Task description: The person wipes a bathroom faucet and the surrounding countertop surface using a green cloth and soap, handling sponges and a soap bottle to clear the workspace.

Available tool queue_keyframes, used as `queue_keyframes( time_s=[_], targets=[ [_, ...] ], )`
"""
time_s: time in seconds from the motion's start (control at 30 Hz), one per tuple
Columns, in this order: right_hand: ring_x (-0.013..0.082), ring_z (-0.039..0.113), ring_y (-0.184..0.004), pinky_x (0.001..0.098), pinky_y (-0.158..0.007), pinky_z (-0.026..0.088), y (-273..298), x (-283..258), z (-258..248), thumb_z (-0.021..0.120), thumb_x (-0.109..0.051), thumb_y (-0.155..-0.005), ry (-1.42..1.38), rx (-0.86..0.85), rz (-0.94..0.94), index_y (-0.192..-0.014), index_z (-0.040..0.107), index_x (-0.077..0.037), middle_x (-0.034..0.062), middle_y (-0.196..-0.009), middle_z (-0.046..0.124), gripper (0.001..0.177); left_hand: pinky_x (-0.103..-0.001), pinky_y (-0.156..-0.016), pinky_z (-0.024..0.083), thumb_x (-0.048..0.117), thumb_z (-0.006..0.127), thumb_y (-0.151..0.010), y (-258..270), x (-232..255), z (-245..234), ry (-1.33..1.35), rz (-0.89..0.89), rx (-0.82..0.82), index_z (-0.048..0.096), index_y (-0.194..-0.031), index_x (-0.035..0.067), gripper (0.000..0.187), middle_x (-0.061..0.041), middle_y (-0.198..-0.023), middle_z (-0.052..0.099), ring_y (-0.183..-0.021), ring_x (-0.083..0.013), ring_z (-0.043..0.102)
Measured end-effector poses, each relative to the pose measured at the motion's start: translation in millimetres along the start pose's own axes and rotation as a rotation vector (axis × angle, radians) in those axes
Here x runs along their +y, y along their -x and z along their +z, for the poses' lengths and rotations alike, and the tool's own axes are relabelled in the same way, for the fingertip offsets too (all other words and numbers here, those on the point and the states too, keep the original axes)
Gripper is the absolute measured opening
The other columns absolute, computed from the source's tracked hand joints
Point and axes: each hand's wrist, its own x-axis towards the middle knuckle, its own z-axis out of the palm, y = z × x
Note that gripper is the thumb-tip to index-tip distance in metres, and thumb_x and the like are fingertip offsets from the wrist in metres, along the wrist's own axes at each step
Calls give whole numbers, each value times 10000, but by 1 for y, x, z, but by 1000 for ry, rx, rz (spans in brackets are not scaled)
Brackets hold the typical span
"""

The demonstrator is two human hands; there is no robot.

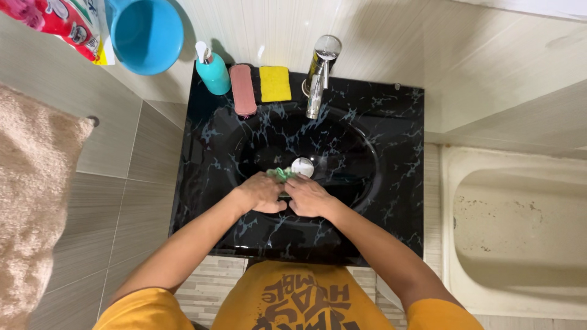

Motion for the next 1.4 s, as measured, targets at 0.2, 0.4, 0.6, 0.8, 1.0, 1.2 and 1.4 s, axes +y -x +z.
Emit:
queue_keyframes(
  time_s=[0.2, 0.4, 0.6, 0.8, 1.0, 1.2, 1.4],
  targets=[
    [310, 446, -1432, 442, -1286, 203, 33, -1, -20, 442, -280, -976, -45, -356, 269, -1418, 420, 70, 237, -1482, 485, 564, -446, -985, 508, 479, 416, -934, -26, 4, 14, 91, 57, -141, 578, -1383, 79, 622, -158, -1391, 608, -1257, -293, 591],
    [254, 121, -1571, 563, -1261, -78, 37, 6, -42, 298, -353, -1018, 101, -601, 500, -1627, 72, -98, 100, -1686, 205, 698, -535, -1076, 334, 573, 369, -1050, -77, 14, 57, 314, 97, -7, 293, -1542, 44, 726, -260, -1536, 361, -1379, -440, 360],
    [313, 129, -1569, 616, -1225, -54, 45, 19, -48, 463, -327, -968, 208, -423, 408, -1520, 376, -172, 45, -1583, 388, 580, -476, -1036, 526, 289, 390, -1039, -107, 50, 46, 710, -89, -47, 445, -1400, -68, 511, -289, -1284, 678, -1097, -357, 692],
    [349, 641, -1098, 452, -984, 536, 39, 39, -6, 612, -246, -981, -357, 227, 759, -1232, 689, -77, 190, -1215, 619, 312, -339, -838, 599, 118, 532, -929, -81, 24, 18, 1051, -288, 316, 775, -981, 105, 249, -130, -1028, 781, -885, -223, 796],
    [419, 585, -1062, 464, -869, 543, 6, 53, 70, 594, -56, -917, -60, 265, 736, -1190, 624, 107, 261, -1230, 556, 320, -384, -830, 574, 93, 633, -896, -48, -19, -1, 815, -317, 683, 773, -1027, 98, 191, -129, -968, 776, -909, -281, 742],
    [381, 552, -1065, 460, -876, 475, 21, 78, 46, 595, 18, -842, 42, 295, 441, -1247, 647, 64, 212, -1234, 580, 411, -310, -786, 565, 28, 567, -926, -22, -57, 14, 1037, -145, 782, 702, -1122, 52, 240, -78, -959, 771, -856, -179, 723],
    [305, 536, -1145, 448, -965, 425, 7, 84, 5, 717, -129, -839, 18, 144, 517, -1170, 749, -137, 60, -1154, 653, 333, -289, -815, 561, -1, 532, -948, -17, -64, 20, 1124, -27, 878, 664, -1169, 38, 261, -74, -1027, 746, -902, -129, 702]
  ],
)
